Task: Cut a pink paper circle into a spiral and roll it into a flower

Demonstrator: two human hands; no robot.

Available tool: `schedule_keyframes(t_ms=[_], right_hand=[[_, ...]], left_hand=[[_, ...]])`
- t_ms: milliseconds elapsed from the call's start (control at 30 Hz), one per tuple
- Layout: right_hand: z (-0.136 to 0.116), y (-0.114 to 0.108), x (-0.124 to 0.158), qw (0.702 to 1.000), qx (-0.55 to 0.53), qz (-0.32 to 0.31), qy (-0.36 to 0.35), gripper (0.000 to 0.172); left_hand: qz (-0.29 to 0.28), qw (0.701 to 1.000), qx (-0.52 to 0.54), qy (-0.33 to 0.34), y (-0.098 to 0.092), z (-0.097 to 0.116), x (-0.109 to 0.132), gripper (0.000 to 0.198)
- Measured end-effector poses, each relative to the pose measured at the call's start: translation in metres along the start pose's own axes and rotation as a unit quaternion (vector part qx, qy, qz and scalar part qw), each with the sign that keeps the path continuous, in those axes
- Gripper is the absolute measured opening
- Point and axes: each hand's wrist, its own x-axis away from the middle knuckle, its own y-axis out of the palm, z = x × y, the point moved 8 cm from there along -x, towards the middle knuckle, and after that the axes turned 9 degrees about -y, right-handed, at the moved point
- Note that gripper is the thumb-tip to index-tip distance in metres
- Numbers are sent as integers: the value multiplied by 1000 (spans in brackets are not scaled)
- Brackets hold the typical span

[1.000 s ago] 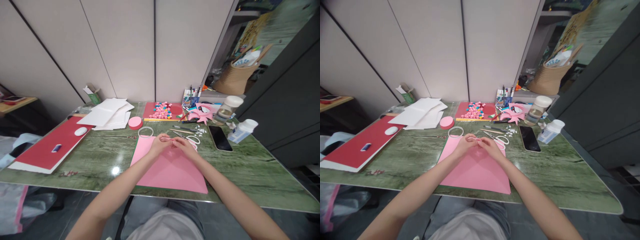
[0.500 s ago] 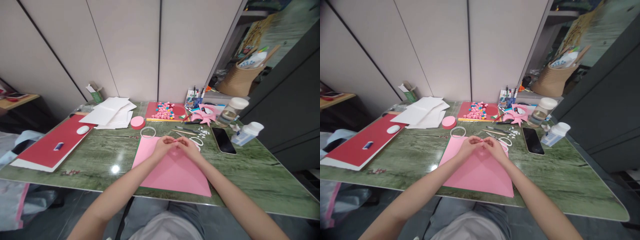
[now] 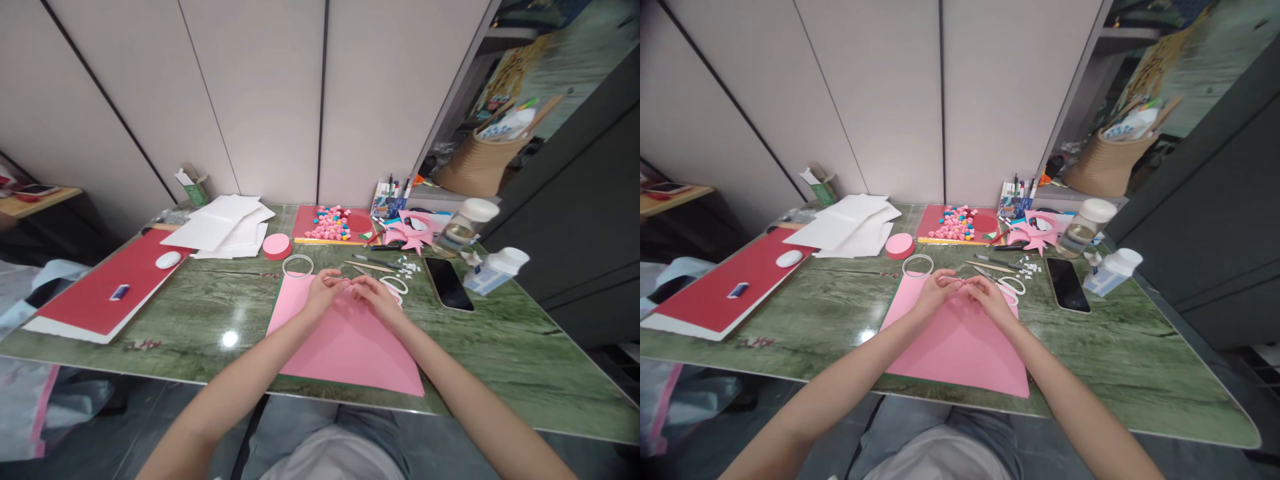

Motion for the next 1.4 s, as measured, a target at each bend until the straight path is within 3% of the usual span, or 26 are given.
schedule_keyframes(t_ms=[300,500,933,1400], right_hand=[[-4,1,-2,1000,15,4,-10,21],[-8,-6,-1,999,46,23,-13,21],[-5,-7,-2,999,32,29,-27,19],[-4,-6,-2,997,69,29,-20,22]], left_hand=[[-59,998,-6,29,12,1,3,35],[-39,999,10,-7,8,-8,-1,32],[-22,999,-29,26,4,-2,0,36],[-23,998,3,51,7,6,4,37]])
